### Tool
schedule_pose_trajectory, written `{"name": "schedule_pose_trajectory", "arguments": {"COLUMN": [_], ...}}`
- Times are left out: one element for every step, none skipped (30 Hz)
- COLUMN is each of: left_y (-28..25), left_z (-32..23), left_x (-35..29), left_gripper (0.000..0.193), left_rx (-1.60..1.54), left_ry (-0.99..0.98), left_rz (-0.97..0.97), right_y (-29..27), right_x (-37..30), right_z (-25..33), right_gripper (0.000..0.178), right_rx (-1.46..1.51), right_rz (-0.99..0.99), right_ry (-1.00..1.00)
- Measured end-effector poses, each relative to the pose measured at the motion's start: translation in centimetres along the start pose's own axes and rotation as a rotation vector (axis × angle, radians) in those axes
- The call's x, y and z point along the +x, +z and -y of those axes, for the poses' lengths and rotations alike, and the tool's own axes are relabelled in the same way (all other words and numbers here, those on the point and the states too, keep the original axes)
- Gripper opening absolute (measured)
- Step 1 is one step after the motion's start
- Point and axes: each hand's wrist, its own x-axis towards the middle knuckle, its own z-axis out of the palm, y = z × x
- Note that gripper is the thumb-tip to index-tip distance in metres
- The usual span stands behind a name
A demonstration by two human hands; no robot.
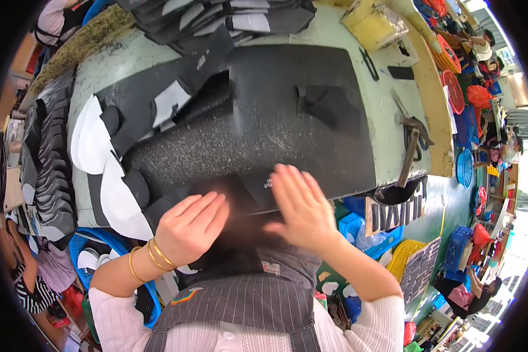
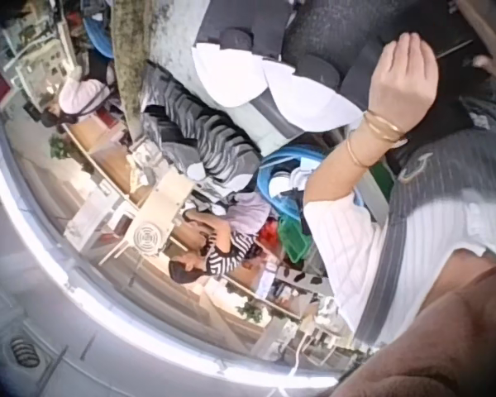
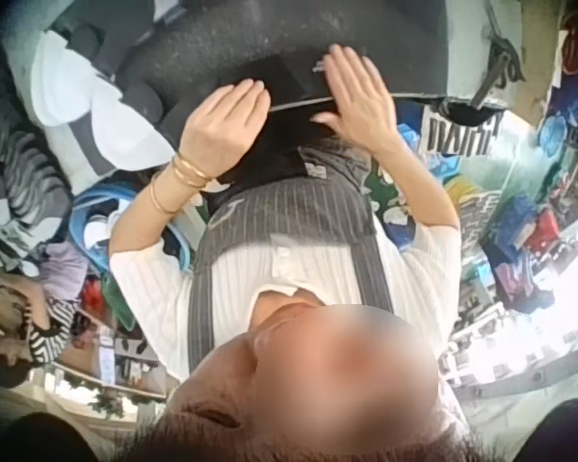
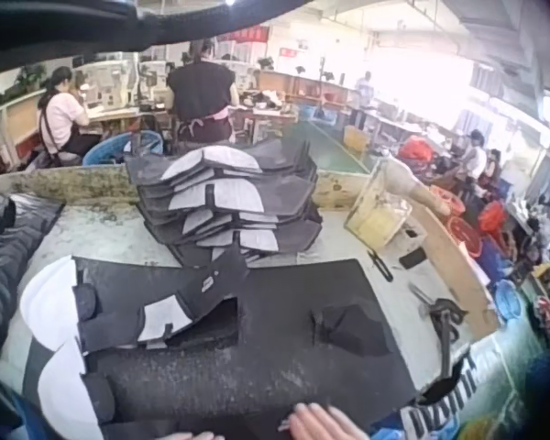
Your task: The person places a stack of shoe pieces onto the work surface, aligns and presses fabric patches onto each shoe piece by hand, and puts the assembled shoe pieces into a basket.
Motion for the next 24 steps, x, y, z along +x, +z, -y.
{"name": "schedule_pose_trajectory", "arguments": {"left_y": [0.1,0.5,0.9,1.0,0.9,0.7,0.5,0.4,0.3,0.4,0.7,0.1,-0.2,-0.1,0.2,0.5,0.8,0.8,0.9,0.9,1.1,1.2,1.1,1.2], "left_z": [0.0,0.0,0.1,0.1,0.2,0.3,0.5,0.6,0.8,0.9,1.2,1.0,1.2,1.2,1.3,1.2,1.2,1.0,1.0,0.8,0.9,0.8,0.8,0.9], "left_x": [0.3,0.4,0.5,0.5,0.4,0.5,0.7,1.0,0.7,0.5,0.5,-0.3,-0.7,-0.7,-0.4,-0.4,-0.4,-0.4,-0.7,-1.0,-1.5,-1.8,-2.3,-2.9], "left_gripper": [0.020,0.022,0.024,0.025,0.025,0.025,0.025,0.025,0.026,0.026,0.026,0.026,0.026,0.025,0.025,0.025,0.025,0.025,0.025,0.027,0.028,0.031,0.031,0.032], "left_rx": [0.014,-0.006,-0.021,-0.011,-0.003,-0.009,-0.023,-0.041,-0.056,-0.072,-0.089,-0.077,-0.053,-0.036,-0.028,-0.061,-0.095,-0.118,-0.096,-0.120,-0.153,-0.174,-0.162,-0.095], "left_ry": [0.013,0.019,0.020,0.025,0.028,0.025,0.036,0.068,0.041,0.013,0.025,0.001,-0.016,-0.022,-0.021,-0.027,-0.035,-0.039,-0.066,-0.064,-0.052,-0.063,-0.072,-0.124], "left_rz": [-0.008,-0.011,-0.008,0.008,0.017,0.038,0.053,0.048,0.020,-0.010,-0.007,0.000,-0.009,-0.025,-0.045,-0.042,-0.039,-0.043,-0.045,-0.061,-0.082,-0.093,-0.101,-0.113], "right_y": [-0.4,-1.1,-1.6,-2.4,-3.7,-3.6,-3.3,-1.3,0.8,0.6,1.3,0.6,-0.4,-0.4,-0.4,-1.0,-1.4,-1.7,-3.0,-3.5,-3.4,-2.7,-0.4,1.0], "right_x": [-1.2,-2.2,-2.8,-2.2,-0.2,1.6,3.2,4.9,6.0,6.0,4.7,3.0,1.6,-0.5,-3.0,-4.2,-4.8,-5.1,-3.5,-1.6,0.4,2.3,3.4,3.7], "right_z": [-1.1,-2.2,-3.1,-3.3,-2.7,-1.1,0.8,2.5,3.5,3.8,2.5,2.1,0.8,-1.0,-2.2,-3.0,-3.4,-3.0,-2.0,-0.3,1.9,3.9,4.6,4.1], "right_gripper": [0.091,0.090,0.090,0.091,0.093,0.092,0.092,0.090,0.089,0.087,0.087,0.084,0.084,0.082,0.080,0.078,0.076,0.073,0.076,0.078,0.080,0.074,0.053,0.045], "right_rx": [-0.023,-0.083,-0.137,-0.109,-0.018,0.068,0.143,0.174,0.223,0.138,0.100,0.102,0.086,0.014,-0.065,-0.069,-0.072,-0.065,-0.085,-0.049,-0.024,0.073,0.039,-0.019], "right_rz": [-0.007,-0.003,0.001,-0.166,-0.300,-0.300,-0.300,-0.206,-0.103,-0.087,-0.142,-0.103,-0.077,-0.089,-0.104,-0.092,-0.077,-0.274,-0.368,-0.343,-0.316,-0.170,-0.143,-0.226], "right_ry": [0.076,0.119,0.156,0.221,0.163,0.001,-0.146,-0.178,-0.224,-0.124,-0.093,0.019,0.126,0.153,0.193,0.213,0.232,0.306,0.252,0.075,-0.092,-0.210,-0.299,-0.335]}}
